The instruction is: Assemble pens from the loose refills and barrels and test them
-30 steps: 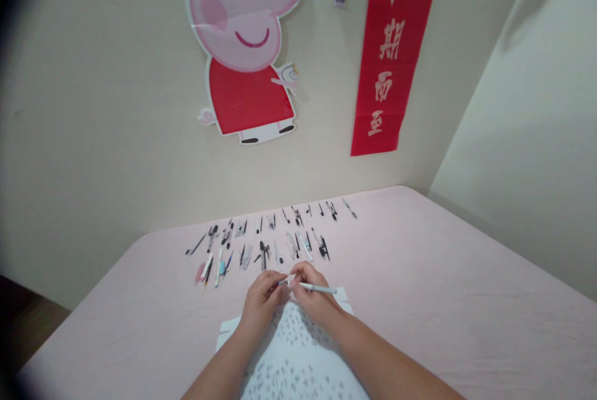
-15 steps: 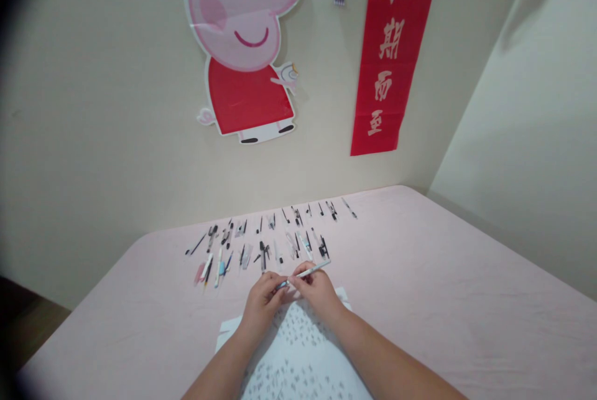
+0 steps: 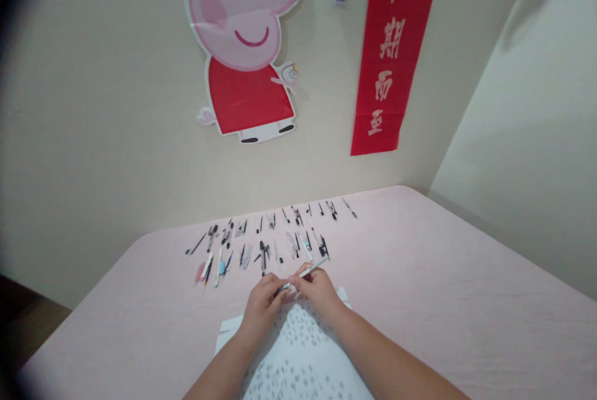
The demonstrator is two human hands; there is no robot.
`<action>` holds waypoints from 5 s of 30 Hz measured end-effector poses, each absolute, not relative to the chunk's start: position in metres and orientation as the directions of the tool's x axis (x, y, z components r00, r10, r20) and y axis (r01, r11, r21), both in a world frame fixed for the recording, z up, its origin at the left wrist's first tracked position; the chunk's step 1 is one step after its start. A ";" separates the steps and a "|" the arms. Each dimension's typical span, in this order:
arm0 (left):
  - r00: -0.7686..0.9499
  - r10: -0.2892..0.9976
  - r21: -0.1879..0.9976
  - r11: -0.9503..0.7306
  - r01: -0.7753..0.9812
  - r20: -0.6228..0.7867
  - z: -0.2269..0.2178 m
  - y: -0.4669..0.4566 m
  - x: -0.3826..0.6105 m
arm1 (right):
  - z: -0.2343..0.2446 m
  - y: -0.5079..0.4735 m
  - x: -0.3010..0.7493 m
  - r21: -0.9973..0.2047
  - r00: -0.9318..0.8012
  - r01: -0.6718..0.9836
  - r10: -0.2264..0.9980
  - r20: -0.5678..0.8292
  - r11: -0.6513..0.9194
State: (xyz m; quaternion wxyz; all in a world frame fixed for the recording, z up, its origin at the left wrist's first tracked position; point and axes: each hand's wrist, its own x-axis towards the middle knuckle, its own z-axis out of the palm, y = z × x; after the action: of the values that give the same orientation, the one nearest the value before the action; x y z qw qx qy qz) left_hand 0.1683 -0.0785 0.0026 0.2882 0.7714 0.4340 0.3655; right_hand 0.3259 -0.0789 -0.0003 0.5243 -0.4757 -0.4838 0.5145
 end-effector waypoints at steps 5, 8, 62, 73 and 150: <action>0.352 0.882 0.761 -0.454 0.463 0.312 0.002 -0.079 0.169 | 0.002 -0.079 0.325 -0.995 -0.006 -0.099 1.000 0.014 0.014; 0.340 0.889 0.771 -0.441 0.459 0.306 0.004 -0.078 0.170 | 0.001 -0.079 0.326 -0.992 -0.010 -0.127 1.000 0.000 -0.001; 0.050 0.992 0.993 -0.117 -0.012 0.118 -0.020 -0.065 0.171 | -0.025 -0.028 0.448 -0.974 0.620 -0.177 0.785 0.002 0.142; 0.178 0.980 0.981 -0.120 0.154 0.092 -0.014 -0.074 0.175 | -0.036 -0.003 0.484 -0.666 0.535 0.702 0.804 0.260 -0.252; 0.341 0.929 0.806 -0.310 0.504 0.144 -0.015 -0.074 0.170 | -0.012 -0.041 0.403 -0.440 0.075 0.889 0.908 0.412 0.127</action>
State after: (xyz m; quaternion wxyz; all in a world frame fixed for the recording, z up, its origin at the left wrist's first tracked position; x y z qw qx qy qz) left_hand 0.1696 -0.0736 -0.0148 0.3383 0.7458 0.4802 0.3143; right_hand 0.4033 -0.0409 -0.0120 0.3175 -0.6607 -0.6801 0.0149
